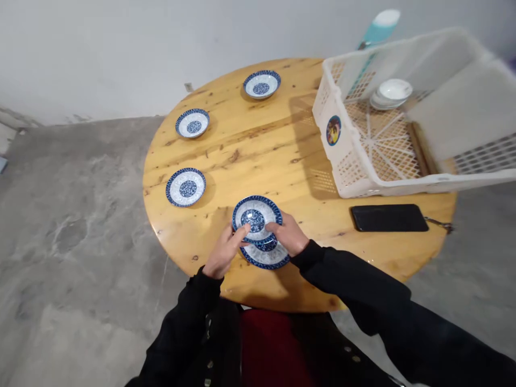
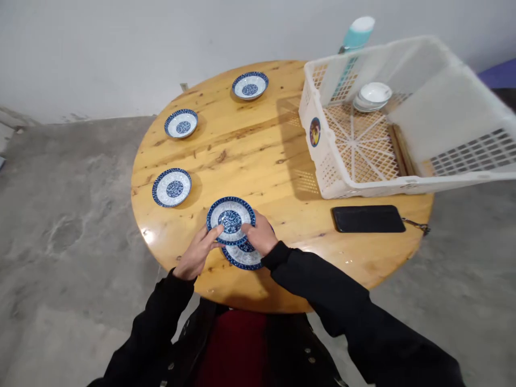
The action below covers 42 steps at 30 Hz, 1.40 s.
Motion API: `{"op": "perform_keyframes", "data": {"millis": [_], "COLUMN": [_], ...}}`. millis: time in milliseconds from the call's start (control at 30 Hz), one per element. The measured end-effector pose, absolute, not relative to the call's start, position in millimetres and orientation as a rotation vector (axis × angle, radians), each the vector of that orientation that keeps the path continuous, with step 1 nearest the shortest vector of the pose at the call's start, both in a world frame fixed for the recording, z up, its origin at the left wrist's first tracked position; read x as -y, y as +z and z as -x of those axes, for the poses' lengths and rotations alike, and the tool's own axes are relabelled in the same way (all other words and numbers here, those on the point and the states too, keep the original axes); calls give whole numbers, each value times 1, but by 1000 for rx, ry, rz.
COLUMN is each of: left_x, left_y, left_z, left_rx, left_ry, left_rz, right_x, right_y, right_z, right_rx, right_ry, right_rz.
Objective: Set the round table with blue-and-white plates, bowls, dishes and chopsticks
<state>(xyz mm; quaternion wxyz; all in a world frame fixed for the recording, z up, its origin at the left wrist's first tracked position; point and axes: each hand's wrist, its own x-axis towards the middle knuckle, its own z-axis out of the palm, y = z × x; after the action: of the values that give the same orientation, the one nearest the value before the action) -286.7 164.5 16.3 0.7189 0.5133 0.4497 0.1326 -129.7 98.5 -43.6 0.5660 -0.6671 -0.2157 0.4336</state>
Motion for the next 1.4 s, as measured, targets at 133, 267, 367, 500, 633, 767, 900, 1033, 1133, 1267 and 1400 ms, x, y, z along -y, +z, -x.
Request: {"op": "perform_keyframes", "data": {"millis": [133, 267, 367, 500, 633, 767, 900, 1033, 1133, 1267, 1400], "left_x": [-228, -287, -323, -361, -390, -411, -425, -435, -439, -441, -443], "left_y": [3, -14, -27, -47, -64, -72, -77, -81, -81, -81, -84], "left_z": [271, 258, 248, 230, 210, 193, 181, 174, 170, 170, 171], "left_rx": [-858, -732, -702, -746, -773, -820, -828, -844, -848, -828, -787], "left_ry": [221, 175, 179, 216, 218, 183, 189, 155, 152, 141, 94], "left_rz": [-1168, -1185, -1175, -1189, -1214, -1223, -1220, -1234, -1227, -1206, -1203], "right_x": [-145, -191, -226, -269, -303, -324, -339, -349, -353, -353, -350], "right_y": [-36, -35, -42, -59, -77, -87, -93, -95, -96, -100, -104], "right_z": [125, 125, 125, 121, 111, 99, 89, 83, 79, 76, 76], "right_rx": [194, -11, -86, -183, -247, -286, -275, -239, -229, -215, -166], "right_ry": [1035, 954, 904, 833, 754, 738, 751, 730, 721, 707, 731], "right_rz": [1594, 1596, 1597, 1602, 1613, 1590, 1595, 1615, 1642, 1685, 1701]}}
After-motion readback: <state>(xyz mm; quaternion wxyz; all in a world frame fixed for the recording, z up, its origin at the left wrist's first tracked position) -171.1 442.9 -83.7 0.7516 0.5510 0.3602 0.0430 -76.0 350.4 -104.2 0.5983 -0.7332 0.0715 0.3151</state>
